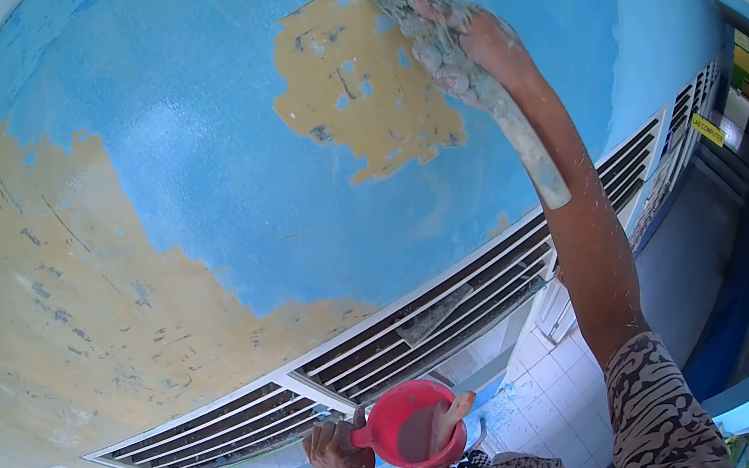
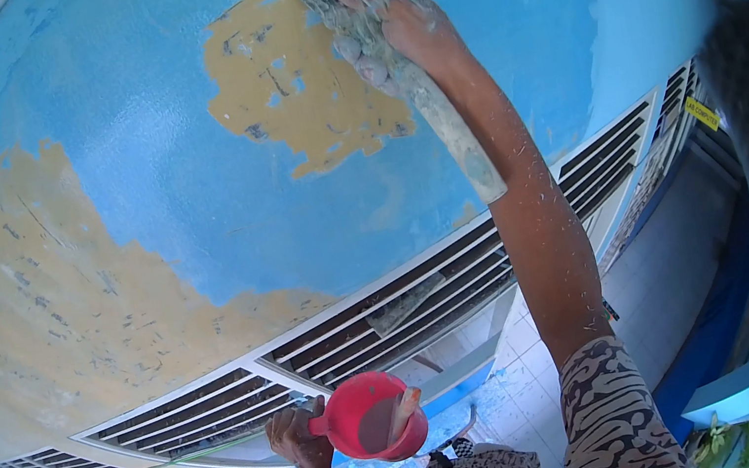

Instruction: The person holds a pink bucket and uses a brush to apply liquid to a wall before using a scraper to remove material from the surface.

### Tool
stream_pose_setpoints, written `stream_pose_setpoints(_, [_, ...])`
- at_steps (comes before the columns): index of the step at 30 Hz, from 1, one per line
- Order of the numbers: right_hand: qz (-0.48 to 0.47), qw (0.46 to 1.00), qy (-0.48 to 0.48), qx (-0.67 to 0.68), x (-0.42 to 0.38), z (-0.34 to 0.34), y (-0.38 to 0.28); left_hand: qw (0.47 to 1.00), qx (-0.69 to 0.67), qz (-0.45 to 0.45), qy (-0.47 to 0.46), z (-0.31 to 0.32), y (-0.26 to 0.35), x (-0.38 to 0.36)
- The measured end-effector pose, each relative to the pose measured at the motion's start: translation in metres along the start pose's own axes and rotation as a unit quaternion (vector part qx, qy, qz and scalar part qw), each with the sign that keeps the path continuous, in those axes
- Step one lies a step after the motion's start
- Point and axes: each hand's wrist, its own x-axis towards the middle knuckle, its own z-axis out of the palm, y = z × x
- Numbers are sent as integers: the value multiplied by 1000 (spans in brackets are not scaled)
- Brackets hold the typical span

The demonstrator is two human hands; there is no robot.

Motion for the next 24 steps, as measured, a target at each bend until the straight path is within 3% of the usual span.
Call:
stream_pose_setpoints(2, [249,962,110,33,-25,11,-12,1000,4,-14,-10,0,2,-2])
stream_pose_setpoints(4, [278,956,91,17,-60,6,16,999,6,-29,-15,-4,3,-5])
stream_pose_setpoints(6, [234,967,99,-10,-85,2,50,998,22,-58,-30,-2,-2,-16])
stream_pose_setpoints(11, [210,972,101,-7,-17,22,-2,994,59,-70,-52,-3,-9,-27])
stream_pose_setpoints(14, [203,976,57,45,32,23,-31,992,71,-74,-71,-5,-6,-25])
stream_pose_setpoints(16, [151,985,-25,74,34,23,-32,991,65,-92,-77,-1,-7,-29])
stream_pose_setpoints(18, [220,972,84,-1,0,42,-25,990,64,-100,-78,1,-7,-34])
stream_pose_setpoints(20, [235,968,90,-12,-55,50,10,989,67,-108,-76,-1,-9,-38])
stream_pose_setpoints(22, [287,957,19,42,-104,51,35,987,67,-124,-71,-6,-7,-39])
stream_pose_setpoints(24, [236,970,43,41,-106,61,42,987,72,-127,-71,-9,-13,-44])
